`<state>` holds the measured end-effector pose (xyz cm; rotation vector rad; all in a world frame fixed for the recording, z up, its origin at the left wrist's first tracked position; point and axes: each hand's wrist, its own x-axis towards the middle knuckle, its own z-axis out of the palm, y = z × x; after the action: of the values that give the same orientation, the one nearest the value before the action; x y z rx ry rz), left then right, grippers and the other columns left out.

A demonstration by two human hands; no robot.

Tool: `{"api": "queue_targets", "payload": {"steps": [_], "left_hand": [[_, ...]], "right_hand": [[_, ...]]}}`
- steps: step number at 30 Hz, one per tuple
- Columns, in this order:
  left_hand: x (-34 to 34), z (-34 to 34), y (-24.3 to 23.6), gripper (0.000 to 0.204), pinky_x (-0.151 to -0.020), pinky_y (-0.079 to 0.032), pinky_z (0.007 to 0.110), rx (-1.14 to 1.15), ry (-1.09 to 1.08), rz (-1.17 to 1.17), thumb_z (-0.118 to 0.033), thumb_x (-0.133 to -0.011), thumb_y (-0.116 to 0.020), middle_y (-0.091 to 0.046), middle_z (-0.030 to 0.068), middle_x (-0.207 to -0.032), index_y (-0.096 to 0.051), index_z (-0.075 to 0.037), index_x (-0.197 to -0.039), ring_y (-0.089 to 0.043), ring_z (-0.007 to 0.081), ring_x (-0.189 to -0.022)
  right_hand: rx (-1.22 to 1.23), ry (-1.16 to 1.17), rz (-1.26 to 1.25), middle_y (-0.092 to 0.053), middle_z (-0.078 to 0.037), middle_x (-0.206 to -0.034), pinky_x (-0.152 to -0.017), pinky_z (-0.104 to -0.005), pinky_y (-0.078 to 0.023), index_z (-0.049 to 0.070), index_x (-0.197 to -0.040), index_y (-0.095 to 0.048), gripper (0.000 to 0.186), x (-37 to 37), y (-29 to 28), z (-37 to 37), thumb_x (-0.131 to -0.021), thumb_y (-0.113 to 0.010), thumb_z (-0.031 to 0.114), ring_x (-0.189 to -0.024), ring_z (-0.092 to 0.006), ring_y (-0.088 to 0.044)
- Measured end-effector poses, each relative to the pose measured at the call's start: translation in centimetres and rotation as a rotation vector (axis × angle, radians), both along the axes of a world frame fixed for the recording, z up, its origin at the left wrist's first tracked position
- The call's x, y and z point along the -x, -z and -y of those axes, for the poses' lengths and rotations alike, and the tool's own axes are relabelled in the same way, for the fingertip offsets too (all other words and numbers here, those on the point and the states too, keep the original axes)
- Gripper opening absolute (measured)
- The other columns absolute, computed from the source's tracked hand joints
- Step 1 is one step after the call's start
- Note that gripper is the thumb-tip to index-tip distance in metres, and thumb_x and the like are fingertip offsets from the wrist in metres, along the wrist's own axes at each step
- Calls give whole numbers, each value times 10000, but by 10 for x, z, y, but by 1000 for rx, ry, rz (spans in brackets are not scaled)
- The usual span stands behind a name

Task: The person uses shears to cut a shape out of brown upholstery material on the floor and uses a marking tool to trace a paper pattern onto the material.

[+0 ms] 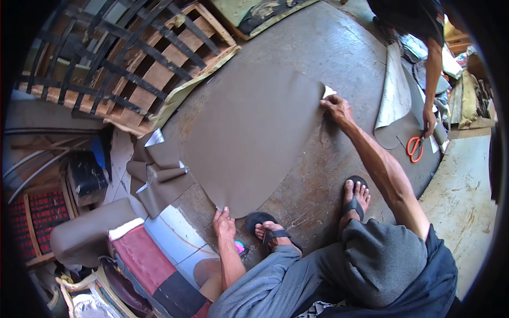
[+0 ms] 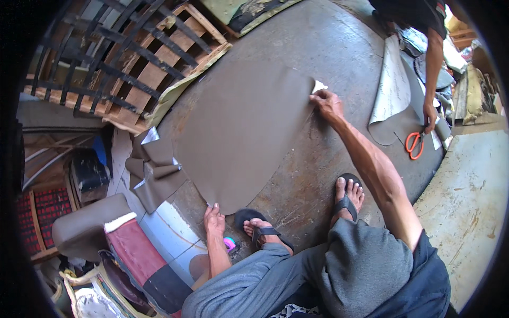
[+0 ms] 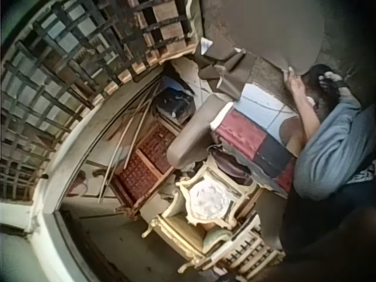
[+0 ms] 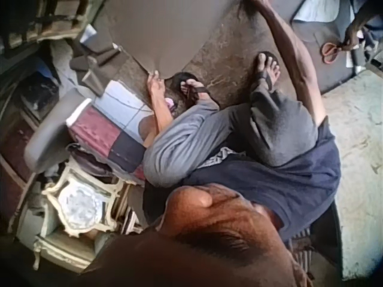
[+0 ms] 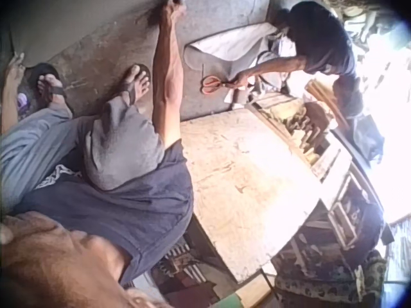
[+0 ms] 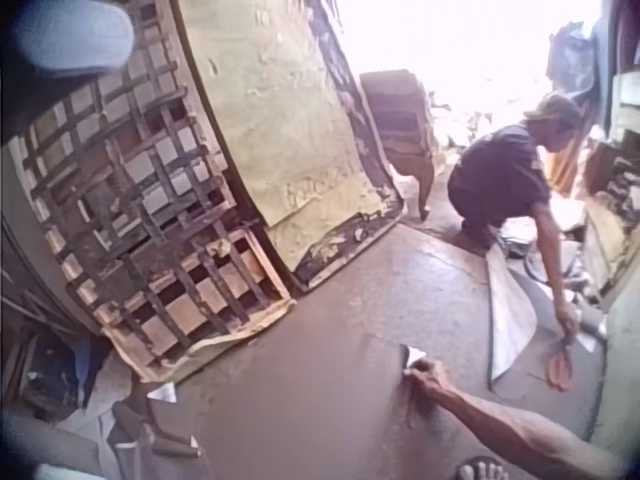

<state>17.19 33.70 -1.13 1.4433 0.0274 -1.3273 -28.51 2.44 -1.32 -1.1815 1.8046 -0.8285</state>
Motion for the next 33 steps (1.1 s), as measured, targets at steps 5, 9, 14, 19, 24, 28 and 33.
{"api": "queue_targets", "payload": {"steps": [5,9,14,19,24,28,33], "left_hand": [[-11,-9,1,356,-888,-516,393,-82,-47,59,-23,-937,-639,-644,83,-1116,-555,-47,-1281,-627,221,-1028],[-21,-16,3,370,-974,-500,421,-53,-23,77,-25,-939,-632,-612,120,-1221,-532,-28,-1296,-607,264,-1119],[-3,-7,2,368,-992,-499,443,-52,10,63,-24,-955,-606,-594,145,-1255,-509,-8,-1310,-598,281,-1146],[-9,-8,4,370,-1011,-495,455,-29,-1,74,-15,-964,-584,-581,168,-1266,-490,8,-1322,-591,294,-1163],[-15,-11,7,367,-1023,-487,454,-29,11,59,-22,-980,-561,-577,158,-1285,-489,-6,-1340,-579,291,-1184],[-5,-9,7,370,-1027,-481,440,-46,33,50,-30,-988,-555,-579,142,-1297,-493,-24,-1353,-573,281,-1198],[-12,-11,7,379,-1019,-483,429,-25,7,66,-44,-989,-565,-581,136,-1295,-491,-33,-1360,-577,272,-1187]], "right_hand": [[-141,12,-182,-739,-138,-1006,-849,-347,-523,50,-1060,-742,400,-16,-3,-3,-833,-744,380,-948,-231,-688],[60,-64,160,-744,-121,-953,-804,-361,-530,39,-1041,-749,399,-28,-34,1,-844,-735,386,-903,-221,-691],[-148,23,-68,-742,-152,-1033,-909,-384,-520,92,-1090,-757,449,3,-19,2,-785,-772,422,-1008,-287,-696],[-172,-12,-48,-734,-156,-1083,-930,-393,-515,99,-1096,-757,438,5,-13,0,-791,-768,412,-1042,-306,-688],[-57,48,319,-740,-153,-1075,-912,-364,-518,90,-1096,-760,444,-1,-8,7,-785,-795,404,-1023,-259,-693],[-140,78,142,-751,-138,-1027,-905,-352,-521,95,-1078,-768,423,14,13,2,-787,-795,401,-994,-246,-700],[-128,47,51,-753,-123,-1023,-905,-365,-526,122,-1056,-777,386,-1,-1,4,-794,-774,405,-980,-267,-707]]}}
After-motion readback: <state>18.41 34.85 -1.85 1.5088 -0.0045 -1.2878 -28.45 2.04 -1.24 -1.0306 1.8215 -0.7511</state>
